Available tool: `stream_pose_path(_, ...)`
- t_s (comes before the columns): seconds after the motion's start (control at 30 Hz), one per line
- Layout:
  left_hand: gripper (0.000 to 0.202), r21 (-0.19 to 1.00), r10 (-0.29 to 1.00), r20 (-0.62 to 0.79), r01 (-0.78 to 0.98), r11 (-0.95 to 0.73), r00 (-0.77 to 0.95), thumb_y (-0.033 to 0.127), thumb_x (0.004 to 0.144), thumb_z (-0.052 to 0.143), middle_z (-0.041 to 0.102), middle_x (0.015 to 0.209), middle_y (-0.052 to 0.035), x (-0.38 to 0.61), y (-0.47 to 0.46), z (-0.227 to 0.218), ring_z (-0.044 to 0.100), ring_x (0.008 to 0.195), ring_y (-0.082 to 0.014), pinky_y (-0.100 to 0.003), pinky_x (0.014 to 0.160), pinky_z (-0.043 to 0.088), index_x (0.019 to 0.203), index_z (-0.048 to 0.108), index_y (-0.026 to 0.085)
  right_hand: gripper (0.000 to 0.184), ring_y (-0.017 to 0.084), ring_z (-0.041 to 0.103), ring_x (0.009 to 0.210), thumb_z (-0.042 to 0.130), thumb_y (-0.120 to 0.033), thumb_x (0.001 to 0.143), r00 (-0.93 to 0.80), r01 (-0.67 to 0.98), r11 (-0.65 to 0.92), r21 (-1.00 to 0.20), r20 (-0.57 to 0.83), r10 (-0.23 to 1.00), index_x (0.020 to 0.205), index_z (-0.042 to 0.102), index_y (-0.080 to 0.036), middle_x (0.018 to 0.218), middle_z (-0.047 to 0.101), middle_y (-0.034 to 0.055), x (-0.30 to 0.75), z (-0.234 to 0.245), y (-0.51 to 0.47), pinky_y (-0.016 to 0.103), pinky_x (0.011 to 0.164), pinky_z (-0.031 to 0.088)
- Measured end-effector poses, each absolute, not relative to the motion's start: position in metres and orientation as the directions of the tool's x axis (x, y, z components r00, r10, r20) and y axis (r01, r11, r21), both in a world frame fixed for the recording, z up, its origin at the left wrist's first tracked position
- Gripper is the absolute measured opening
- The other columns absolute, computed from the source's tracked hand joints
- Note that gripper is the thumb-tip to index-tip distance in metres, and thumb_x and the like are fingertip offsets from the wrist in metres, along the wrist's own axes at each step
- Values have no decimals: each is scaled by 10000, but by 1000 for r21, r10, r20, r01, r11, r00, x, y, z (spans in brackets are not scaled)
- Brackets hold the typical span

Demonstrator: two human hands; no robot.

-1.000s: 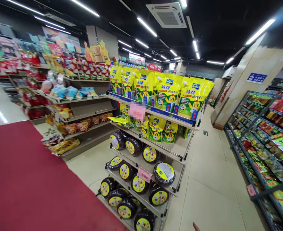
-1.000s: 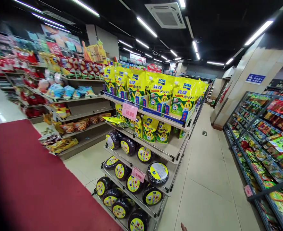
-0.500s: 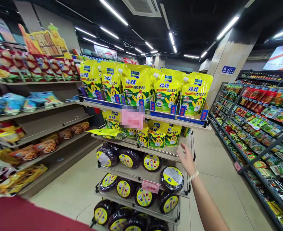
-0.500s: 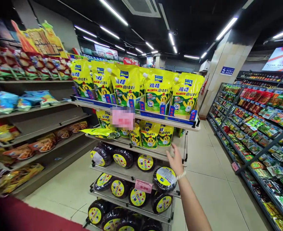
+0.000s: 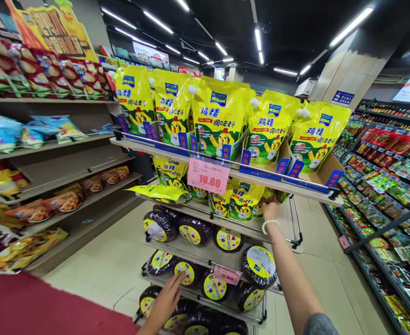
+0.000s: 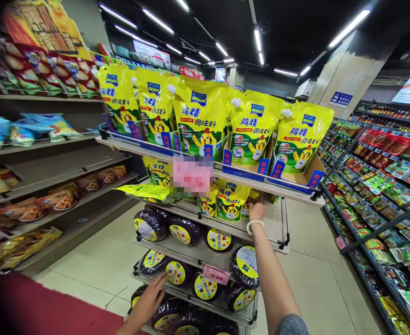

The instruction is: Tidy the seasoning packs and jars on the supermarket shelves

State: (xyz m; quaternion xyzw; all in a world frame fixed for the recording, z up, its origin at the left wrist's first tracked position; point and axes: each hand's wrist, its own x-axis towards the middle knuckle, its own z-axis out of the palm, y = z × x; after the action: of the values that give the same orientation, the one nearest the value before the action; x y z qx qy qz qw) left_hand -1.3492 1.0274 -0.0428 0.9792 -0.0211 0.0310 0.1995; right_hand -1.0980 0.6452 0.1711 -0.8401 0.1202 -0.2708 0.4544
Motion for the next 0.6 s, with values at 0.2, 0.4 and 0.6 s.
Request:
stream_pose_path(0.2,620,529,34,644,-413,-741,764,434,961,526,446,1472,-196,-1185,951,86,395,1412,-264,-422,1207,299,1459,377,97,541,288,420,1308,374,-462,966,616,100,-516,-851,460,-640,1312,416,-49,1364,464,260,-1126,161,681,416,1113,338)
stream_pose_path(0.4,1050,760,93,393,-266,-593,915,564,546,862,503,1341,-206,-1093,952,123,420,1358,-369,-499,1148,342,1385,411,122,621,232,522,858,469,-782,842,816,268,-488,-831,465,-343,807,520,-165,845,576,112,-1124,144,701,336,808,432)
stream_pose_path(0.6,1070,715,87,435,-284,-639,896,553,453,888,475,1356,-202,-1080,964,108,307,1422,-367,-477,1188,282,1317,439,110,625,226,505,941,472,-750,849,748,299,-448,-842,499,-438,825,637,-147,905,592,118,-1125,140,648,359,906,421)
